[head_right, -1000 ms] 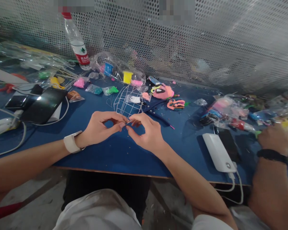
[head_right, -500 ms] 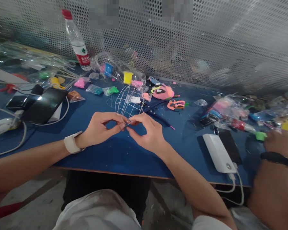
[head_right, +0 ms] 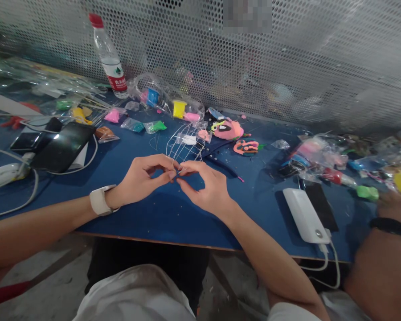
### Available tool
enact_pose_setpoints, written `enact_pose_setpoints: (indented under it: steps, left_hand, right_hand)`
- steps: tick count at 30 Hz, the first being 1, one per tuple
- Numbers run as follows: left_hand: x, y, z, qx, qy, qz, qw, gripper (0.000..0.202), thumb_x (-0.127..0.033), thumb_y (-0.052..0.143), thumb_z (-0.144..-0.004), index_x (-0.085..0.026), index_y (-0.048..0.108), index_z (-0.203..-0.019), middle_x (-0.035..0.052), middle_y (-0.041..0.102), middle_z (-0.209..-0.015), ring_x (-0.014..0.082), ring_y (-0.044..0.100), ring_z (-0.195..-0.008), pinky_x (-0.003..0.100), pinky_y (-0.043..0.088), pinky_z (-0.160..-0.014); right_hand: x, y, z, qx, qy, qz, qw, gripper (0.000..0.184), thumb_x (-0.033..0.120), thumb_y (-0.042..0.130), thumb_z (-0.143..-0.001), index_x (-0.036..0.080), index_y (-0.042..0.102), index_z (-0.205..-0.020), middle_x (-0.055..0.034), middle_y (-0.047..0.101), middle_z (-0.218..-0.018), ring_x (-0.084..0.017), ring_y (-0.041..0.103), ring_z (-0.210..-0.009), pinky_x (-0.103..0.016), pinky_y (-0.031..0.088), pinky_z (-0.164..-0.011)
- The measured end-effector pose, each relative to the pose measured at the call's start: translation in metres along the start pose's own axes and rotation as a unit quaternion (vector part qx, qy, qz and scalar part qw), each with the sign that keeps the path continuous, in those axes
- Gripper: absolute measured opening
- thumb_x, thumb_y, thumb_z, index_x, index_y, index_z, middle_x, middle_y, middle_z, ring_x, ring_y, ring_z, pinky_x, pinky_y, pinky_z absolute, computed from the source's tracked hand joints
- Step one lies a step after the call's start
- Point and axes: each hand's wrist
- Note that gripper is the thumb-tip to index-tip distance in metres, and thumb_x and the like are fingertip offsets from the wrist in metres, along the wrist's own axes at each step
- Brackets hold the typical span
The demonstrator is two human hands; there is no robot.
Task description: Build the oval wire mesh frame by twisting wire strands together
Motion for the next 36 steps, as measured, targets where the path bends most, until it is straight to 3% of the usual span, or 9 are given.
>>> enact_pose_setpoints:
  steps: [15,26,36]
  left_hand:
    - [0.0020,-0.0018,0.0009,0.043,-0.048,0.027,0.998,0.014,-0.030,0.070,-0.105,-0.018,0.076,-0.102,0.0074,0.077,-0.107,0.0138,0.070,-0.084,0.027,0.057,-0.074]
    - [0.0029,-0.0013,0.0010,0.039,-0.025,0.010,0.999,0.009,-0.024,0.070,-0.104,-0.018,0.076,-0.101,0.0069,0.079,-0.111,0.0121,0.069,-0.084,0.025,0.056,-0.075]
    - [0.0045,-0.0004,0.0002,0.008,0.027,-0.025,0.999,0.003,-0.018,0.073,-0.099,-0.018,0.076,-0.097,0.0061,0.080,-0.104,0.0132,0.072,-0.087,0.025,0.060,-0.078]
  right_hand:
    - [-0.0012,-0.0033,-0.0028,0.011,-0.013,0.027,0.999,0.037,0.017,0.083,-0.090,0.028,0.066,-0.121,-0.0019,0.082,-0.102,-0.020,0.083,-0.085,-0.033,0.070,-0.079]
    - [-0.0047,-0.0021,0.0000,-0.003,0.008,0.007,1.000,0.037,0.019,0.088,-0.087,0.028,0.067,-0.117,0.0008,0.081,-0.096,-0.020,0.082,-0.084,-0.032,0.068,-0.078]
    - [-0.0012,0.0006,0.0016,-0.010,-0.027,0.076,0.997,0.030,0.014,0.083,-0.091,0.028,0.068,-0.113,0.0027,0.085,-0.097,-0.017,0.085,-0.083,-0.026,0.069,-0.077]
Point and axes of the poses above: each hand's wrist, its own z-axis away from the middle knuckle, its own y-axis out of the palm, x = y × z
